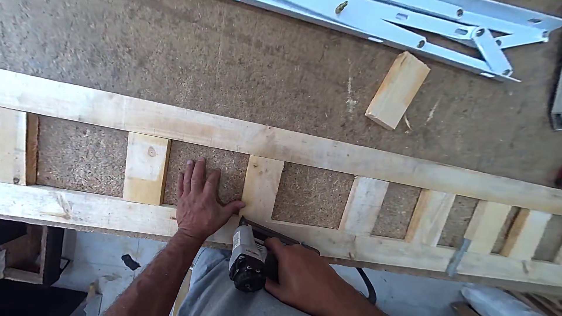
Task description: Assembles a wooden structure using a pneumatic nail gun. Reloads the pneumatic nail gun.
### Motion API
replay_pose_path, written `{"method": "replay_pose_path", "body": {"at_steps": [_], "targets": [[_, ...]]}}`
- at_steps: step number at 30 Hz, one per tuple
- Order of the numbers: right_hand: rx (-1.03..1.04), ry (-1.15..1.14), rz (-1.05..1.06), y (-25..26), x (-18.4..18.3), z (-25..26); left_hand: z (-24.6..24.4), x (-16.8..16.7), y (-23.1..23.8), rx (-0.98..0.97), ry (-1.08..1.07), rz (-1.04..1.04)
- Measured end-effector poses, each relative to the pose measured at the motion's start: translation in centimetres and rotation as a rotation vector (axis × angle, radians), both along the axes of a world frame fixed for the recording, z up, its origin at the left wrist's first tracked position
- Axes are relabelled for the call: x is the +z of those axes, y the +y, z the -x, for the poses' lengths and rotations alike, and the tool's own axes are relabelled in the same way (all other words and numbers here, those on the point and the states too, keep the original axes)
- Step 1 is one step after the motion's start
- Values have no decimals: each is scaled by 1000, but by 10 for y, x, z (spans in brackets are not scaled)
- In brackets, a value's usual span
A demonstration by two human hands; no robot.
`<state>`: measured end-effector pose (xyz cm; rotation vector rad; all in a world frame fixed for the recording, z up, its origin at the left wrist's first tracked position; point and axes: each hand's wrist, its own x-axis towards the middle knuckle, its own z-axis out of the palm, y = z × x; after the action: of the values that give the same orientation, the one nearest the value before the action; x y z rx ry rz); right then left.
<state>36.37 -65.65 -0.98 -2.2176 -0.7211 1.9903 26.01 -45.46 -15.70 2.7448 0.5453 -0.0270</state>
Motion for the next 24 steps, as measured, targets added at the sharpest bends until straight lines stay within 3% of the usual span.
{"method": "replay_pose_path", "body": {"at_steps": [24], "targets": [[-75, 5, 24, -56, -4, -13, -1, -2, 1, 3, -14, -18]]}}
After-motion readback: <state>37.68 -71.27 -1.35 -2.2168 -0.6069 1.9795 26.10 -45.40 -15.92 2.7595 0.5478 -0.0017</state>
